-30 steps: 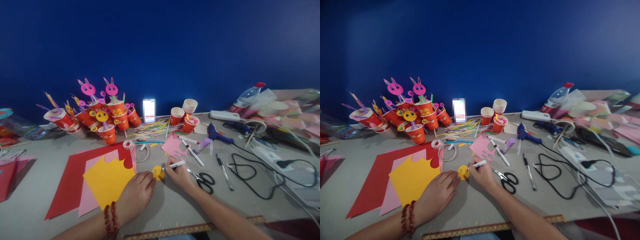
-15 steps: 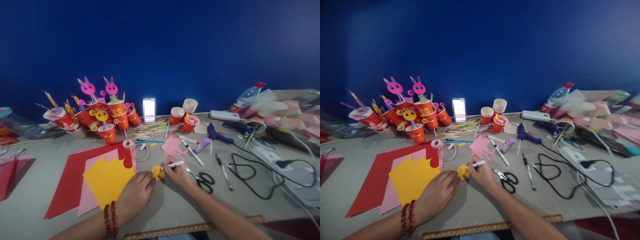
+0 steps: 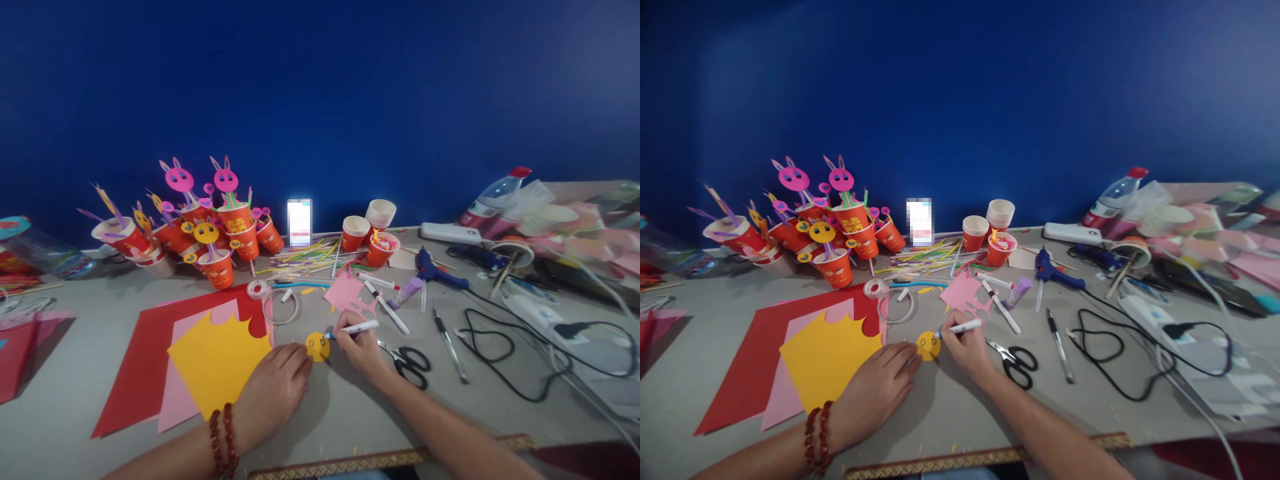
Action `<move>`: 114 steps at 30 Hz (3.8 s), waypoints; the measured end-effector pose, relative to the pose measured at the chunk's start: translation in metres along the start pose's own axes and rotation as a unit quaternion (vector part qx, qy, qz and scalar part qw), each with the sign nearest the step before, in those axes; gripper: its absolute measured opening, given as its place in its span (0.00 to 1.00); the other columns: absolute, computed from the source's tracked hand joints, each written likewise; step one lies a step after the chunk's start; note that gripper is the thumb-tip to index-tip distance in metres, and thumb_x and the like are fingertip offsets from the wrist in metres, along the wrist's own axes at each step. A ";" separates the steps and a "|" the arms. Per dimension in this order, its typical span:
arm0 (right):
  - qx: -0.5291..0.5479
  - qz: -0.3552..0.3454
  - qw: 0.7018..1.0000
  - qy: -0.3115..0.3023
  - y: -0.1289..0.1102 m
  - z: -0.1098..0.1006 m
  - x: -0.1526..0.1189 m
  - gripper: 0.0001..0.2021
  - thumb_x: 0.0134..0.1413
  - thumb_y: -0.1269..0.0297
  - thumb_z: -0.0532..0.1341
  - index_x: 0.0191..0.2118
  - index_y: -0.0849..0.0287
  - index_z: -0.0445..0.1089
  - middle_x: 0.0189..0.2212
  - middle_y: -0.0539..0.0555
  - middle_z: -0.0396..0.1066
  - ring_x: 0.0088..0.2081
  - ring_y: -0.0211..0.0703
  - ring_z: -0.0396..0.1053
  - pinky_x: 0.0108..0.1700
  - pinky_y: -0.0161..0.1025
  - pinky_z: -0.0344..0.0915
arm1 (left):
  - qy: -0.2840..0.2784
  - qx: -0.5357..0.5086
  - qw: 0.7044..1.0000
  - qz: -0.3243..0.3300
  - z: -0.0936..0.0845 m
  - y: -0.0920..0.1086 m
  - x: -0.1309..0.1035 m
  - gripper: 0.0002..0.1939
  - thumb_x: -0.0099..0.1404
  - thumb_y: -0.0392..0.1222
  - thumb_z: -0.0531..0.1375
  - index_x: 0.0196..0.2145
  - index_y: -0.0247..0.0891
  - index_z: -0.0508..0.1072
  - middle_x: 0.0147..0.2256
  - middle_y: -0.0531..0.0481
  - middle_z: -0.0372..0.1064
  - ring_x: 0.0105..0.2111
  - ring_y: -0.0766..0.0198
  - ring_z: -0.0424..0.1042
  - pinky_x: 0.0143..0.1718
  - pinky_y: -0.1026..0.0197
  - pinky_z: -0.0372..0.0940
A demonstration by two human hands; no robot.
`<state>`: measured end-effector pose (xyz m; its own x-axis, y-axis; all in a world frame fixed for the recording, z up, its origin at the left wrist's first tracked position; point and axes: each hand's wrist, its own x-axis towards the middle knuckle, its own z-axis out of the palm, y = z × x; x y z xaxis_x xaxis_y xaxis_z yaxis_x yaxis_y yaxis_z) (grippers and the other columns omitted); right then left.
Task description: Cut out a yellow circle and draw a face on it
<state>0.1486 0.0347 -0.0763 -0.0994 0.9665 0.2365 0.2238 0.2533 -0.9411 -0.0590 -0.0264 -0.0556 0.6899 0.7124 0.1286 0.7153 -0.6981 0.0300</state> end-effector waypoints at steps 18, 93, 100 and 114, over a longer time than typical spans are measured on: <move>-0.066 -0.013 0.997 -0.048 0.011 0.001 -0.004 0.07 0.49 0.72 0.55 0.23 0.56 0.60 0.19 0.45 0.57 0.23 0.37 0.54 0.26 0.35 0.49 | -0.002 0.001 1.000 0.000 0.000 0.001 0.000 0.16 0.68 0.38 0.58 0.53 0.33 0.68 0.51 0.41 0.68 0.52 0.52 0.67 0.53 0.49 0.62; -0.069 -0.015 0.996 -0.054 0.013 0.000 -0.005 0.08 0.50 0.71 0.55 0.23 0.56 0.58 0.19 0.44 0.55 0.23 0.36 0.52 0.25 0.35 0.48 | -0.001 -0.005 1.000 -0.004 -0.001 0.001 0.000 0.16 0.67 0.39 0.59 0.52 0.33 0.68 0.51 0.41 0.69 0.52 0.52 0.67 0.53 0.50 0.63; -0.071 -0.012 0.996 -0.057 0.014 0.000 -0.005 0.08 0.50 0.71 0.55 0.23 0.56 0.58 0.18 0.45 0.55 0.22 0.36 0.52 0.25 0.35 0.48 | 0.000 -0.006 1.000 -0.004 -0.001 0.001 0.000 0.17 0.67 0.39 0.60 0.52 0.33 0.68 0.51 0.41 0.69 0.52 0.52 0.67 0.53 0.50 0.63; -0.061 -0.009 0.997 -0.049 0.008 -0.001 -0.005 0.08 0.49 0.70 0.55 0.22 0.56 0.58 0.18 0.44 0.55 0.22 0.36 0.52 0.25 0.34 0.48 | 0.001 -0.012 1.000 -0.007 -0.003 0.001 0.001 0.16 0.68 0.38 0.58 0.52 0.34 0.68 0.51 0.41 0.68 0.52 0.52 0.67 0.54 0.50 0.63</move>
<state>0.1515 0.0320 -0.0851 -0.1971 0.9548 0.2227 0.3366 0.2792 -0.8993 -0.0581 -0.0271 -0.0525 0.6795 0.7220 0.1303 0.7220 -0.6896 0.0564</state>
